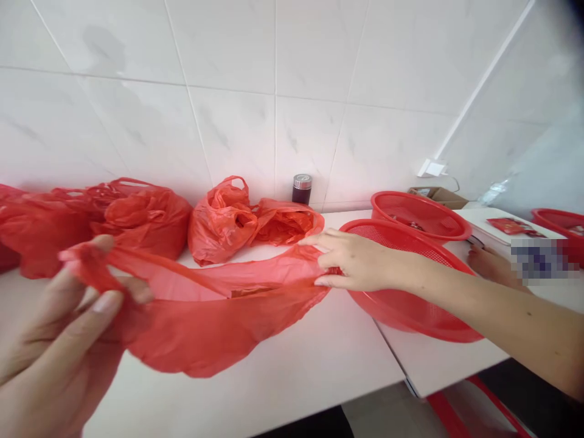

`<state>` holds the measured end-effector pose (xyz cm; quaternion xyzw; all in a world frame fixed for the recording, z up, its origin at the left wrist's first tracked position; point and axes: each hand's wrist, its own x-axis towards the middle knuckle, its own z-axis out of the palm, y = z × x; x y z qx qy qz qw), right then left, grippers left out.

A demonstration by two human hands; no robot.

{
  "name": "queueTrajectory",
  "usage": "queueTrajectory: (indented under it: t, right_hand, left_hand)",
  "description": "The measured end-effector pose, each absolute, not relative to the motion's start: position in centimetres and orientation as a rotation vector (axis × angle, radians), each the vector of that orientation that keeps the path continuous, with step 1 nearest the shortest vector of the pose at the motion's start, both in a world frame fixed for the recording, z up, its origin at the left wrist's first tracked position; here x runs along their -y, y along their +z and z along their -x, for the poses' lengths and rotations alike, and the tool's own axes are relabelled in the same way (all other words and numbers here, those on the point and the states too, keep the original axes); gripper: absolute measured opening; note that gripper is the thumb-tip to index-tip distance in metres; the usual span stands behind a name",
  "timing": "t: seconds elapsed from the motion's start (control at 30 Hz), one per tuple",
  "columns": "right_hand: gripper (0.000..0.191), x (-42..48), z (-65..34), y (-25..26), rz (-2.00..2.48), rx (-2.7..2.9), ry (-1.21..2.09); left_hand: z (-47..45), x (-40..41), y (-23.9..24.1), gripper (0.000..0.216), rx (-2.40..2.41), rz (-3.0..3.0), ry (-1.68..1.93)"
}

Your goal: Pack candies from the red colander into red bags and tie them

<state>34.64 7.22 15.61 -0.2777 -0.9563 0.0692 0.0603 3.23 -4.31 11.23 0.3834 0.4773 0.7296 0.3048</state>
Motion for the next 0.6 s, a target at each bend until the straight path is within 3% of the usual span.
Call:
queueTrajectory:
  t: [0.1, 0.2, 0.3, 0.6]
  right_hand:
    - [0.025, -7.5, -34.3, 14.7, 1.036, 2.845, 0.523]
    - [0.031, -7.6, -34.0, 14.2, 1.200, 2.595, 1.038]
    - [0.030, -7.6, -33.6, 14.3, 1.135, 2.222, 1.496]
    - [0.015, -7.7, -32.6, 17.7, 0.711, 1.728, 1.371]
  left_hand:
    - [-3.3, 3.4, 10.6, 0.060, -1.169, -1.115, 1.920]
    - [-3.1, 3.0, 10.0, 0.064, -1.186, -1.072, 1.886]
    - [-3.1, 2.8, 10.0, 0.062, -1.207, -1.036, 1.848]
    - [-3.5, 2.7, 10.2, 0.060, -1.183, -1.049, 1.795]
